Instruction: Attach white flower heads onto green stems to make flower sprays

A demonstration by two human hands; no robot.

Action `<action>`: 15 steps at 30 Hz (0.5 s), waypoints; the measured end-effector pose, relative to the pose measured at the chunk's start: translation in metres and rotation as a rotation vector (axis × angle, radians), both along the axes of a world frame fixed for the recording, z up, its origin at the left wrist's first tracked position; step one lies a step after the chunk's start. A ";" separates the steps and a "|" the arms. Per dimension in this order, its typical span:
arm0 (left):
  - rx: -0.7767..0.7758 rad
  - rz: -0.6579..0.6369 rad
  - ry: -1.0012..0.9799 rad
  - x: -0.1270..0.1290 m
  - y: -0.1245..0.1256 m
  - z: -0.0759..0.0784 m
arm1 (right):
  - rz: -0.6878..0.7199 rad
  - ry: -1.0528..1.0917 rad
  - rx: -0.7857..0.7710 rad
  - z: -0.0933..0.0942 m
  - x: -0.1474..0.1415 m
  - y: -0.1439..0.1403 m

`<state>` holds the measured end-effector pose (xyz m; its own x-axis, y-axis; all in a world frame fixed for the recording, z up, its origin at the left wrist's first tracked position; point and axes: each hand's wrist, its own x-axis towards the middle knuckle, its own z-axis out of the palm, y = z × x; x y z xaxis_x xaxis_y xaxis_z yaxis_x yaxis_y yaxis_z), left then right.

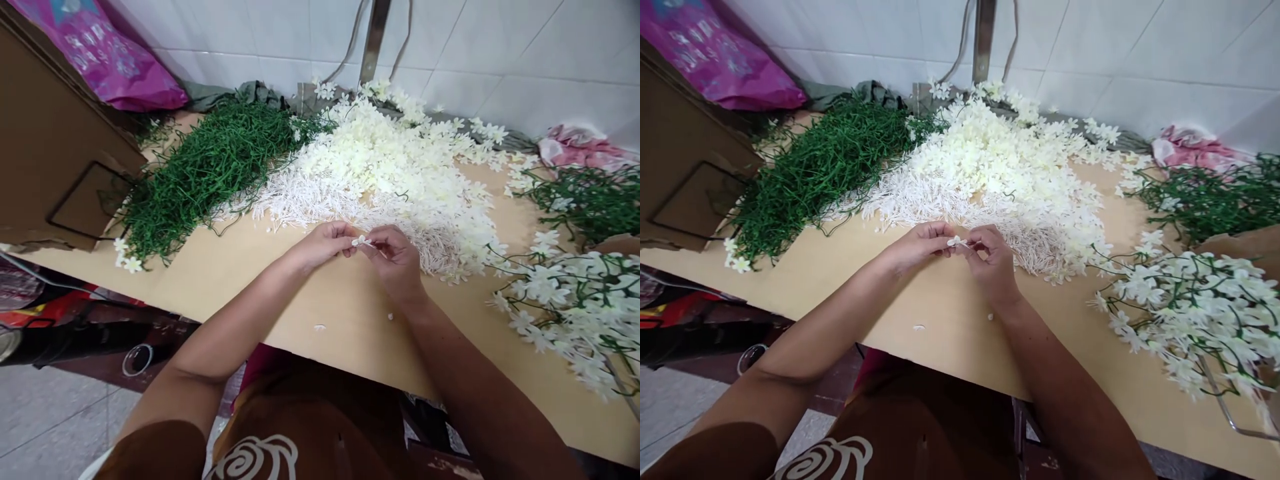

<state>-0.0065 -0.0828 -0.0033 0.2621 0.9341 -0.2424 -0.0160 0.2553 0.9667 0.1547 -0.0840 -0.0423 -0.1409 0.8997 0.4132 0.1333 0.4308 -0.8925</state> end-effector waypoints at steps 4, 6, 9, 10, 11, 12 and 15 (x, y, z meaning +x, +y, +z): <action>0.350 0.172 0.589 -0.053 -0.010 0.004 | -0.006 -0.048 0.055 0.001 0.004 0.001; 0.467 0.421 0.972 -0.093 -0.018 0.003 | -0.007 -0.072 0.056 0.000 0.004 0.002; 0.322 0.521 1.365 -0.140 -0.029 -0.001 | 0.014 -0.076 0.046 -0.003 0.002 0.004; 0.264 0.524 1.444 -0.149 -0.031 -0.002 | 0.024 -0.078 0.048 -0.005 0.001 0.004; 0.217 0.510 1.489 -0.155 -0.032 -0.004 | 0.034 -0.083 0.055 -0.006 0.000 0.004; 0.189 0.501 1.513 -0.158 -0.032 -0.006 | 0.046 -0.092 0.067 -0.007 -0.001 0.004; 0.213 0.501 1.474 -0.161 -0.029 -0.008 | 0.062 -0.117 0.090 -0.008 -0.002 0.002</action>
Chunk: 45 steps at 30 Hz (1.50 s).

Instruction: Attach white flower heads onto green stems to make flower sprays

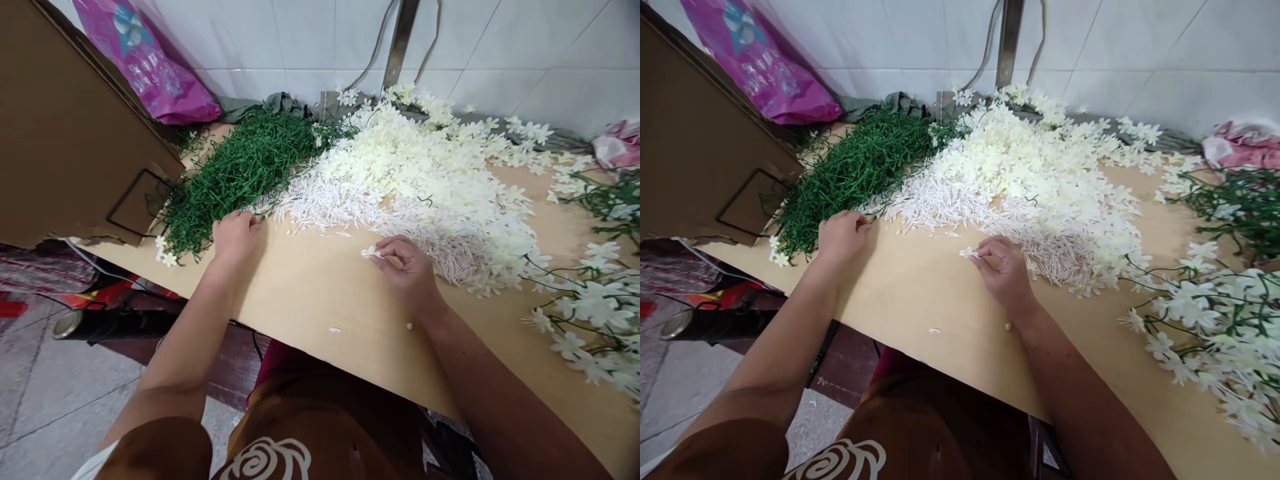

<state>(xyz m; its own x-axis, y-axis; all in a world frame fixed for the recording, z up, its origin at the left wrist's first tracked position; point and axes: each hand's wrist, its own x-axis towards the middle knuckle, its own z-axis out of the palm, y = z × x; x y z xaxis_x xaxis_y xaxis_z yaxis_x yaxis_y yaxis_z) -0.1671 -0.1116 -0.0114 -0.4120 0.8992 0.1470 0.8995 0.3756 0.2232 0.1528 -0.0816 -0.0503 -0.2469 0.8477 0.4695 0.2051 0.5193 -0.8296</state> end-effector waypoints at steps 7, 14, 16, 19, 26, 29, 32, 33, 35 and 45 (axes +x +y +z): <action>0.453 0.040 -0.650 -0.016 0.011 0.028 | 0.035 0.058 -0.116 0.001 0.003 0.001; 0.522 -0.181 -1.149 0.033 0.028 0.052 | 0.155 0.088 -0.252 0.002 -0.002 -0.001; 0.512 -0.220 -1.174 0.054 0.035 0.054 | 0.145 0.120 -0.289 0.001 -0.002 -0.001; 0.471 -0.270 -1.216 0.082 0.048 0.056 | 0.130 0.173 -0.347 0.001 0.000 0.002; 0.228 -0.372 -1.160 0.124 0.059 0.024 | 0.065 0.283 -0.411 0.008 0.007 0.009; 0.077 -0.450 -1.166 0.136 0.051 0.004 | 0.032 0.323 -0.429 0.008 0.009 0.011; -0.063 -0.532 -1.177 0.143 0.042 -0.006 | 0.009 0.343 -0.462 0.009 0.010 0.012; -0.092 -0.551 -1.180 0.145 0.040 -0.006 | 0.011 0.351 -0.476 0.010 0.010 0.012; -0.124 -0.567 -1.201 0.149 0.039 -0.007 | 0.025 0.377 -0.506 0.011 0.009 0.012; -0.155 -0.513 -1.318 0.152 0.040 -0.011 | 0.093 0.486 -0.579 0.011 0.006 0.010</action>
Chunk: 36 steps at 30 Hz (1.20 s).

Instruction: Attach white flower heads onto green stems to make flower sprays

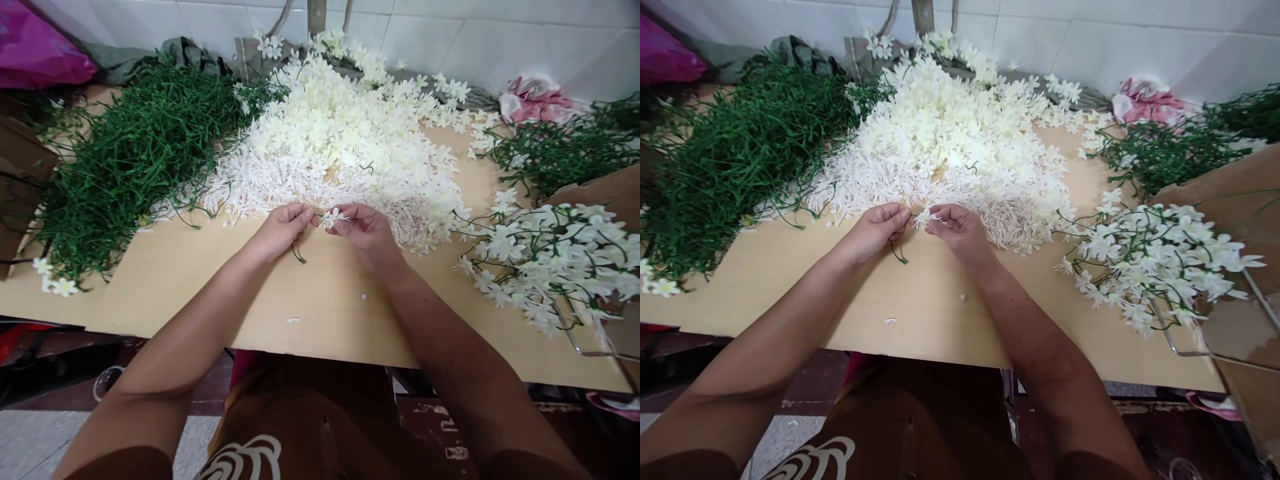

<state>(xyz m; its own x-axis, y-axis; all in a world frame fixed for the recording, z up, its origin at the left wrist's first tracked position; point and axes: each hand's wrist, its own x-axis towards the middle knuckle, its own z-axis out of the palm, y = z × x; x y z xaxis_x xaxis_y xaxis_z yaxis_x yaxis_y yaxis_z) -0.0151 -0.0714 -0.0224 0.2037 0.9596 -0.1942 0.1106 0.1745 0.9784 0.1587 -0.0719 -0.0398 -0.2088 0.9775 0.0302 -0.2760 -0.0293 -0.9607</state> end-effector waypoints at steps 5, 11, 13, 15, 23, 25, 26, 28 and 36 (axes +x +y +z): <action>0.009 -0.063 0.051 0.004 -0.002 -0.001 | -0.013 -0.099 0.089 -0.002 -0.001 0.003; 0.040 -0.042 0.140 0.006 -0.003 0.006 | -0.232 -0.103 0.058 -0.010 0.006 0.012; 0.044 -0.029 0.140 0.005 -0.003 0.007 | -0.303 -0.150 0.099 -0.009 0.009 0.011; 0.060 -0.028 0.138 0.006 -0.004 0.007 | -0.298 -0.202 0.168 -0.006 0.009 0.008; 0.089 -0.126 0.060 0.003 -0.004 0.001 | -0.064 -0.202 0.174 0.000 -0.002 -0.003; 0.075 -0.159 0.055 0.002 -0.004 0.001 | -0.042 -0.188 0.111 -0.002 -0.001 -0.002; 0.069 -0.170 0.055 0.002 -0.003 0.001 | -0.030 -0.175 0.085 -0.002 0.000 -0.002; 0.056 -0.188 0.056 0.001 -0.003 0.001 | -0.011 -0.146 0.048 -0.002 0.002 -0.001; 0.068 -0.203 0.036 0.001 -0.003 0.000 | 0.009 -0.224 0.090 0.001 0.002 -0.002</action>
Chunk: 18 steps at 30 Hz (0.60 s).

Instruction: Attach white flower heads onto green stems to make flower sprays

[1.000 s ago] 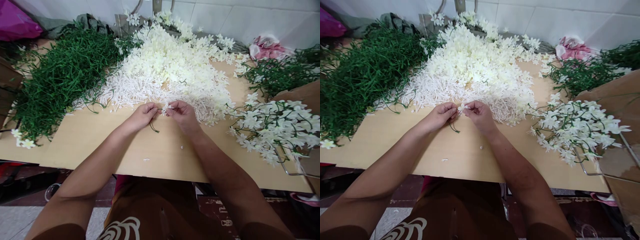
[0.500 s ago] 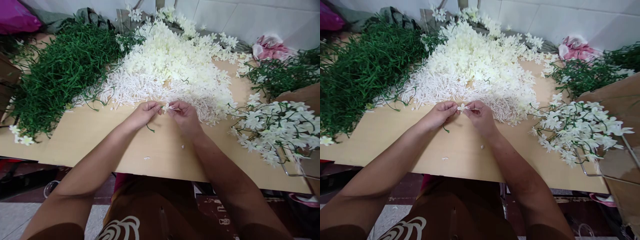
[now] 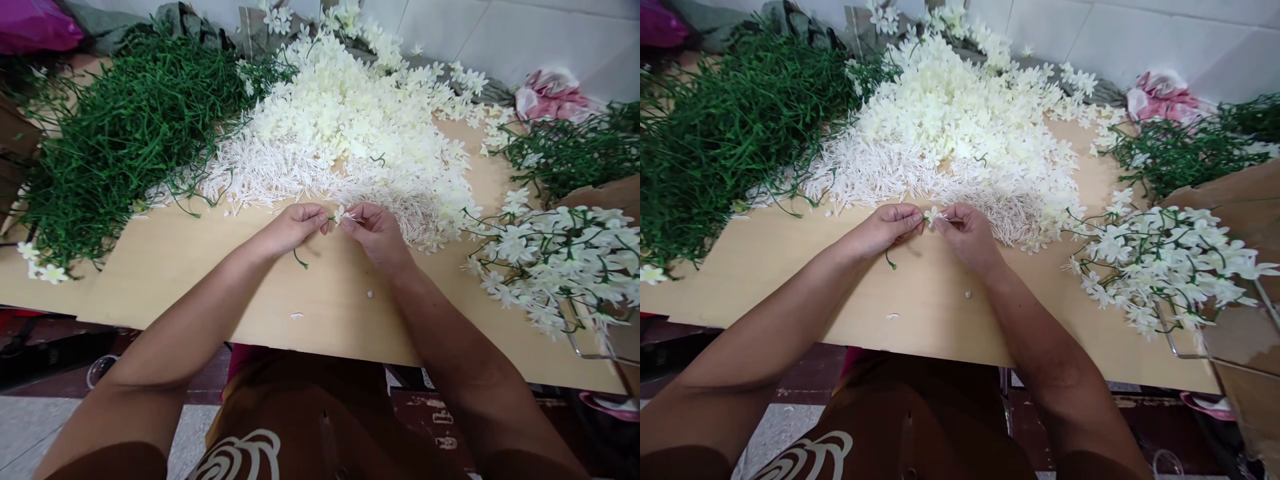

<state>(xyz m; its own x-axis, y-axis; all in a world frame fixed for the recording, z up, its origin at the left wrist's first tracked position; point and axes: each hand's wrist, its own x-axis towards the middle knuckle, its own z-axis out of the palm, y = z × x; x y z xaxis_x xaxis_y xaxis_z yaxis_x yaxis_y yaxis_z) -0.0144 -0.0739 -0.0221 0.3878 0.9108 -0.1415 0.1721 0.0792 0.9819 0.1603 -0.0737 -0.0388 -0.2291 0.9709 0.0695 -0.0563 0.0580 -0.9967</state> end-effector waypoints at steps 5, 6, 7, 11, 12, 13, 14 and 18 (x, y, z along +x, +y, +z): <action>0.004 0.011 0.040 0.002 -0.001 0.002 | 0.034 -0.148 0.087 -0.002 0.001 -0.003; 0.006 0.003 0.048 0.002 -0.002 0.003 | 0.051 -0.182 0.096 -0.001 0.001 -0.003; 0.007 -0.007 0.056 0.002 -0.002 0.003 | 0.068 -0.217 0.104 -0.001 0.002 -0.003; 0.013 -0.044 0.069 0.001 -0.002 0.004 | 0.118 -0.309 0.143 0.005 0.003 -0.005; 0.013 -0.048 0.068 0.001 -0.002 0.005 | 0.120 -0.320 0.152 0.006 0.003 -0.005; 0.013 -0.050 0.065 0.001 -0.002 0.005 | 0.119 -0.328 0.160 0.006 0.003 -0.005; 0.014 -0.047 0.061 0.001 -0.002 0.004 | 0.114 -0.331 0.171 0.006 0.002 -0.005; 0.030 -0.018 0.055 0.003 -0.002 0.001 | 0.098 -0.319 0.197 0.002 0.000 -0.005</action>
